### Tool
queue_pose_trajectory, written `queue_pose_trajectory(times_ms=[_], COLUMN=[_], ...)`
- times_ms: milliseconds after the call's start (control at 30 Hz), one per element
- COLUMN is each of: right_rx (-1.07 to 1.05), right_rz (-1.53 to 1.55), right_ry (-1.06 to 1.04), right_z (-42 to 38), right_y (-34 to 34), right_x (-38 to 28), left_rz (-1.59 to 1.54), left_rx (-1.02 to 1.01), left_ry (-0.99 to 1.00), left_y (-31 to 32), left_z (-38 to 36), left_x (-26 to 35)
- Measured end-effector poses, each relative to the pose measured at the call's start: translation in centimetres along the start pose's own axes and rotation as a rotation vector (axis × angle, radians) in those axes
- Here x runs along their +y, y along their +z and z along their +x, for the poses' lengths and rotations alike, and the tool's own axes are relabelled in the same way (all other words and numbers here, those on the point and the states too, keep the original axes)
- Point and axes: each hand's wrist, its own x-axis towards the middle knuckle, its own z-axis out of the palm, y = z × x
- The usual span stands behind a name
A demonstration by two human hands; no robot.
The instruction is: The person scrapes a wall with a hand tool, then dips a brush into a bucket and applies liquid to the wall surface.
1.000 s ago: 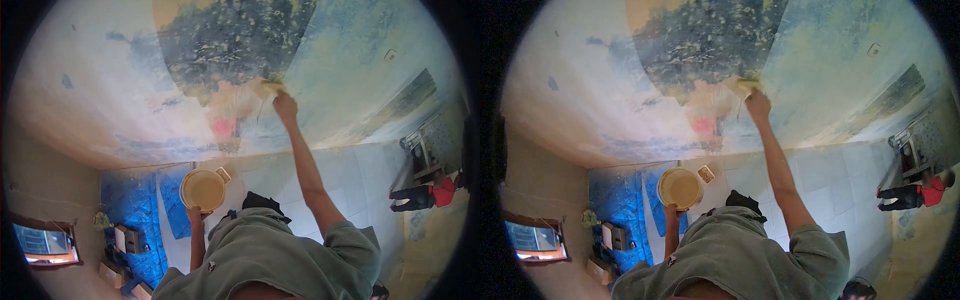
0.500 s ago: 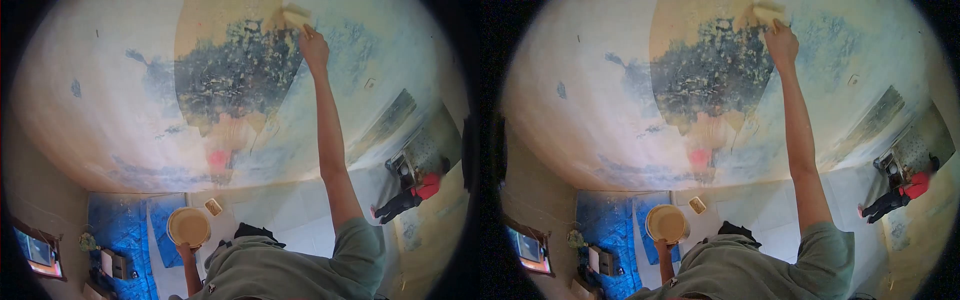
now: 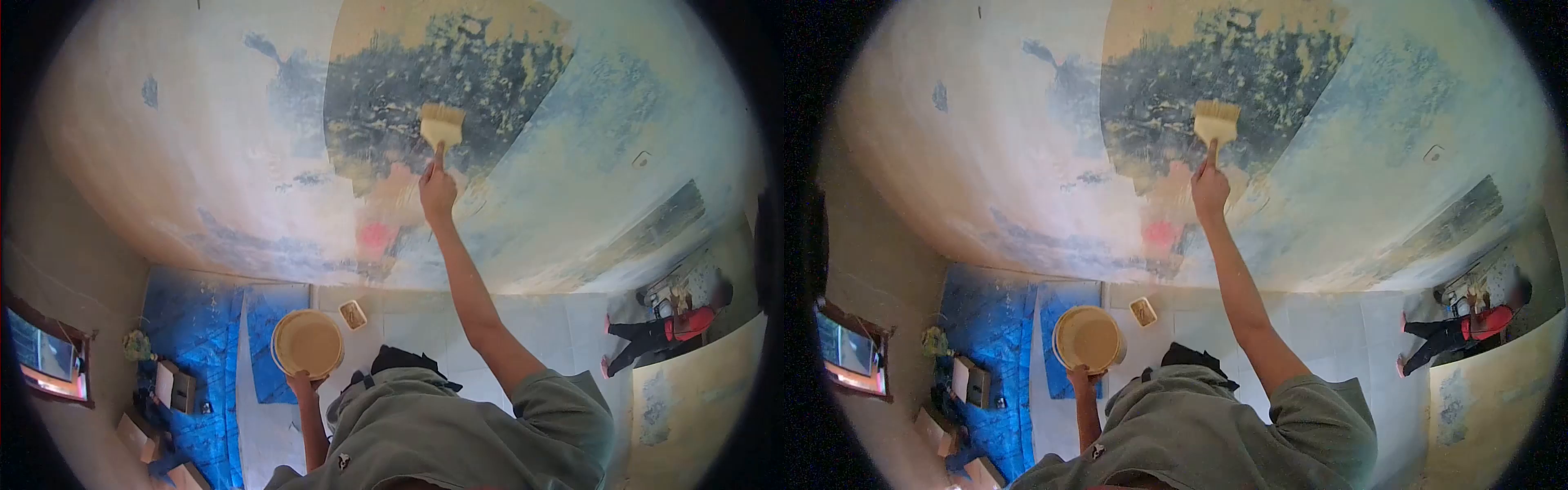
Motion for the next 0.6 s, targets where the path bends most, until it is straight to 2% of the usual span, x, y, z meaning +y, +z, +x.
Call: queue_pose_trajectory(times_ms=[67,133,167,233,367,467,500,600], right_rx=[-0.075,-0.353,-0.369,-0.547,-0.647,-0.558,-0.542,-0.561], right_rz=[-0.018,-0.026,-0.024,-0.036,-0.073,-0.093,-0.117,-0.093], right_ry=[0.018,0.102,0.111,0.182,0.29,0.246,0.197,0.28], right_z=[-4.3,-7.9,-9.5,-11.6,-12.4,-8.8,-6.7,-1.5], right_y=[2.6,4.7,6.2,9.0,10.7,10.7,9.9,5.1], right_x=[1.6,3.5,5.0,8.7,13.5,15.2,14.8,12.7], left_rz=[0.001,0.006,0.007,0.011,0.009,0.025,0.015,0.041], left_rx=[0.022,0.041,0.058,0.087,0.075,0.101,0.108,0.112], left_ry=[0.011,0.023,0.001,-0.023,-0.001,0.011,0.002,-0.033], left_y=[0.6,0.7,0.7,1.0,1.9,3.0,3.4,4.7], left_z=[-0.7,-0.9,-0.8,-0.6,-0.4,0.7,1.2,2.3], left_x=[0.6,1.2,1.3,1.5,2.3,2.3,2.4,3.6])
